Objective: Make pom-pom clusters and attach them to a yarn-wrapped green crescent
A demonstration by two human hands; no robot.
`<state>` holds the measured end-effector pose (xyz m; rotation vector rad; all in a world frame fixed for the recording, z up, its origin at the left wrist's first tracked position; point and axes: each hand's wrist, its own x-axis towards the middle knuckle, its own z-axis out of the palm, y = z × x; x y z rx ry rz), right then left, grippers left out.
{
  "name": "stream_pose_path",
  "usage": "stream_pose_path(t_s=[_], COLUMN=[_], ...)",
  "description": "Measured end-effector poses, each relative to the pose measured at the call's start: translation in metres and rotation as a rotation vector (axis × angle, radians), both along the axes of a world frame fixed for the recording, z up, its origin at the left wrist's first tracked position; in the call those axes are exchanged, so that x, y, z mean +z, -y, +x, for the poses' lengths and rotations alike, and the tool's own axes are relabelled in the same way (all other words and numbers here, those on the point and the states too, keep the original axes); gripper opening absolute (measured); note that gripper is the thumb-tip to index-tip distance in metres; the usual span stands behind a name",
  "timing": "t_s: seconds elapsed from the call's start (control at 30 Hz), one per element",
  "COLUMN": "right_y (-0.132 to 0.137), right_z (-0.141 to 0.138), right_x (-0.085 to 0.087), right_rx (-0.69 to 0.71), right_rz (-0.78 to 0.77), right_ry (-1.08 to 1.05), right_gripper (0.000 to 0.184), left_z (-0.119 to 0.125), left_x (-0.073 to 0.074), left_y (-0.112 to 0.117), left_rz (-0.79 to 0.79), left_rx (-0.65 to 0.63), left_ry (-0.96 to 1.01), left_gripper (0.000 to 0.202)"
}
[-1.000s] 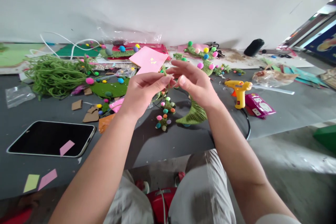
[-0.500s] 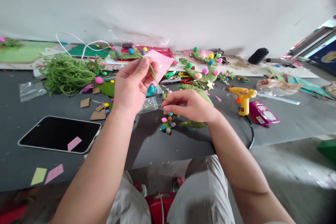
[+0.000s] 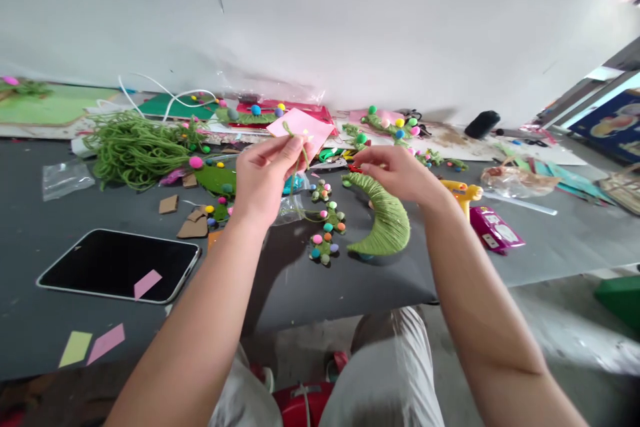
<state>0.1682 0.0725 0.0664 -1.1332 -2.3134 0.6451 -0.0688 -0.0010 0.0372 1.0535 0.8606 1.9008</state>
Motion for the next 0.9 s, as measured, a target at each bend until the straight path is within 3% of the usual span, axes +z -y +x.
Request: stream_pose_path(t_s=[0.07, 0.17, 0.27, 0.53, 0.9], right_y=[-0.029, -0.066, -0.09, -0.11, -0.109], right_z=[-0.003, -0.017, -0.032, -0.042, -0.041], right_x=[0.001, -0.004, -0.009, -0.014, -0.017], right_rx=[-0.09, -0.078, -0.057, 0.044, 0.125], right_rz=[0.037, 0.106, 0.11, 0.123, 0.205], right_ry=[0.26, 0.703, 0.868, 1.038, 1.136], right_gripper=[0.03, 0.042, 0.045, 0.048, 0.057], left_z=[0.002, 0.002, 0.001, 0.001, 0.002], left_x=[-0.001, -0.003, -0.005, -0.009, -0.006], left_y=[-0.001, -0.001, -0.003, -0.004, -0.002], left_rz=[-0.003, 0.007, 0.008, 0.026, -0.083], left_rx=[0.003, -0.007, -0.004, -0.047, -0.032], left_ry=[-0.017, -0.03, -0.012, 0.003, -0.004], left_gripper=[0.022, 0.019, 0.017, 0.013, 0.024])
